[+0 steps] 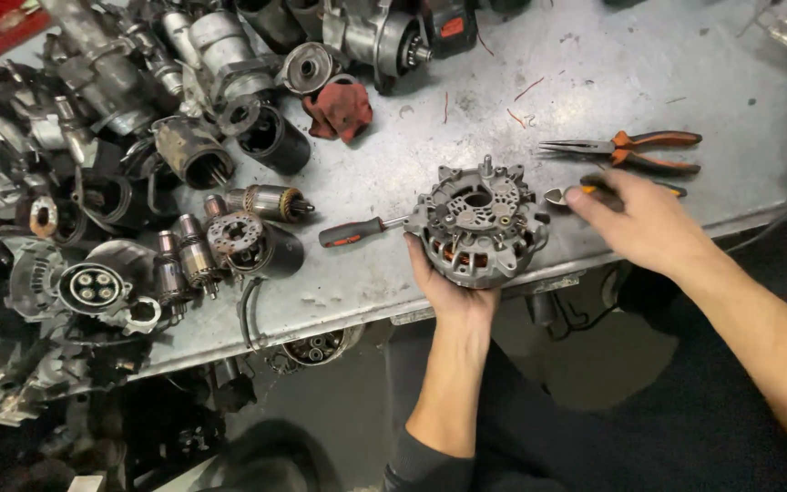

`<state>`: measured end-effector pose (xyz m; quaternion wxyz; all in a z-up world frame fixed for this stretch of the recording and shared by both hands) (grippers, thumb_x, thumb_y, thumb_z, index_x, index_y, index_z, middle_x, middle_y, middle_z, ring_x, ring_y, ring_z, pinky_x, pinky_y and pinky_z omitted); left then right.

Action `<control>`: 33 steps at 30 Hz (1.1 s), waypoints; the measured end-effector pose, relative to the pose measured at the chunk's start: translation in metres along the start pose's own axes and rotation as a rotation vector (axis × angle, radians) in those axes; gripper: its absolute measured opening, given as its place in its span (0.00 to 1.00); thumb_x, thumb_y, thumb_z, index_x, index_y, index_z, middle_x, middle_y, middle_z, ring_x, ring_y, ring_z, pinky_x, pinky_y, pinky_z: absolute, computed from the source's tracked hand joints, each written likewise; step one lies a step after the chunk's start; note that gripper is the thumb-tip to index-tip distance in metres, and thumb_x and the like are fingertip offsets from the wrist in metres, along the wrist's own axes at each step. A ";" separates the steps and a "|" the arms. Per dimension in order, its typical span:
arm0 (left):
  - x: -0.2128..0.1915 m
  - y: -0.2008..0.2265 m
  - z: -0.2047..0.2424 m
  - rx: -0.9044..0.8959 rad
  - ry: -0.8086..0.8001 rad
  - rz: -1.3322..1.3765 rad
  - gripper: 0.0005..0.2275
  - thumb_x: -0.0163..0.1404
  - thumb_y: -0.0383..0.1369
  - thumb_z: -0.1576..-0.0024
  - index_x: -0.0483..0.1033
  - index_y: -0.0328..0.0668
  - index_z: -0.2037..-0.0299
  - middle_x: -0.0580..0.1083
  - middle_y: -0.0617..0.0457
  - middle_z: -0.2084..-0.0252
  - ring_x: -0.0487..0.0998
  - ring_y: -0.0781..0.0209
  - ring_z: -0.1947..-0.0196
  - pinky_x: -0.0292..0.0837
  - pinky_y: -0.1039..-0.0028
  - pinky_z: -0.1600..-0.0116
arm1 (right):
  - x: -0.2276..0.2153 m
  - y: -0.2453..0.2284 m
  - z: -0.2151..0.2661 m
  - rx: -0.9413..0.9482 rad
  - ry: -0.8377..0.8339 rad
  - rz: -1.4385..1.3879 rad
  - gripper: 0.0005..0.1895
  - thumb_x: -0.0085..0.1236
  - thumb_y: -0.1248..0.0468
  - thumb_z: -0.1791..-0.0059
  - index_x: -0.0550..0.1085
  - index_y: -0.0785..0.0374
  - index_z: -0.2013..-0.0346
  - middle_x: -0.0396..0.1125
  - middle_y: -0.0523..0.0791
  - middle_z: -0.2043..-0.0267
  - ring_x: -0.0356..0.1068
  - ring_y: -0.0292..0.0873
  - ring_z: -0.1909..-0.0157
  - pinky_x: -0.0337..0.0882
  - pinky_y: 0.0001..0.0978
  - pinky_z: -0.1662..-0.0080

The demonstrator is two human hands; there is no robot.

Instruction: The person holds a copper-wound stator and a metal housing, fitting them together to form an alternator. They rotate the assembly to check the fit and then use pliers to press down on the internal components.

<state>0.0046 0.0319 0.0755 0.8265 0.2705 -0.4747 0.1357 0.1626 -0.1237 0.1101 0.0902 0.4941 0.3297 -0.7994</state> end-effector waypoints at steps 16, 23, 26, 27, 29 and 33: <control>0.042 -0.062 0.104 -0.168 -0.477 0.010 0.29 0.58 0.44 0.40 0.65 0.44 0.31 0.71 0.53 0.34 0.71 0.54 0.34 0.64 0.58 0.29 | -0.012 -0.039 0.118 0.205 0.037 -2.125 0.34 0.50 0.42 0.49 0.67 0.62 0.39 0.67 0.47 0.38 0.67 0.48 0.37 0.65 0.45 0.37; 0.085 -0.063 0.118 -0.266 -0.503 0.333 0.33 0.45 0.54 0.42 0.65 0.40 0.32 0.68 0.44 0.33 0.67 0.46 0.34 0.61 0.54 0.31 | 0.002 -0.018 0.109 0.131 0.205 -2.118 0.32 0.53 0.43 0.50 0.65 0.55 0.36 0.63 0.47 0.35 0.63 0.48 0.34 0.63 0.47 0.33; 0.083 -0.068 0.107 -0.184 -0.334 0.142 0.28 0.37 0.55 0.35 0.64 0.50 0.30 0.67 0.52 0.30 0.65 0.47 0.31 0.58 0.49 0.29 | 0.010 -0.015 0.102 0.041 0.196 -2.076 0.32 0.53 0.42 0.50 0.66 0.53 0.36 0.63 0.42 0.32 0.62 0.47 0.32 0.60 0.46 0.32; 0.083 -0.070 0.104 -0.195 -0.325 0.173 0.30 0.37 0.57 0.36 0.64 0.49 0.30 0.67 0.51 0.30 0.65 0.47 0.31 0.58 0.50 0.28 | 0.011 -0.015 0.100 -0.004 0.212 -2.083 0.31 0.54 0.43 0.50 0.66 0.52 0.36 0.63 0.42 0.32 0.61 0.48 0.31 0.59 0.46 0.31; 0.087 -0.072 0.098 -0.196 -0.329 0.210 0.32 0.38 0.59 0.36 0.64 0.48 0.29 0.68 0.50 0.30 0.65 0.47 0.30 0.58 0.50 0.27 | 0.009 -0.014 0.094 -0.068 0.221 -2.083 0.30 0.55 0.44 0.49 0.66 0.52 0.37 0.64 0.41 0.33 0.61 0.48 0.30 0.58 0.46 0.30; 0.078 -0.068 0.102 -0.191 -0.425 0.177 0.35 0.45 0.61 0.39 0.65 0.48 0.28 0.68 0.51 0.30 0.66 0.49 0.30 0.59 0.51 0.26 | 0.022 -0.011 0.099 -0.067 0.146 -2.218 0.31 0.60 0.44 0.53 0.70 0.51 0.38 0.67 0.39 0.36 0.63 0.45 0.32 0.61 0.45 0.31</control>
Point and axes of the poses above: each hand's wrist, its own z-axis away from the middle knuckle, its own x-axis out of the palm, y = z × x, the point moved 1 cm from there along -z, towards the middle knuckle
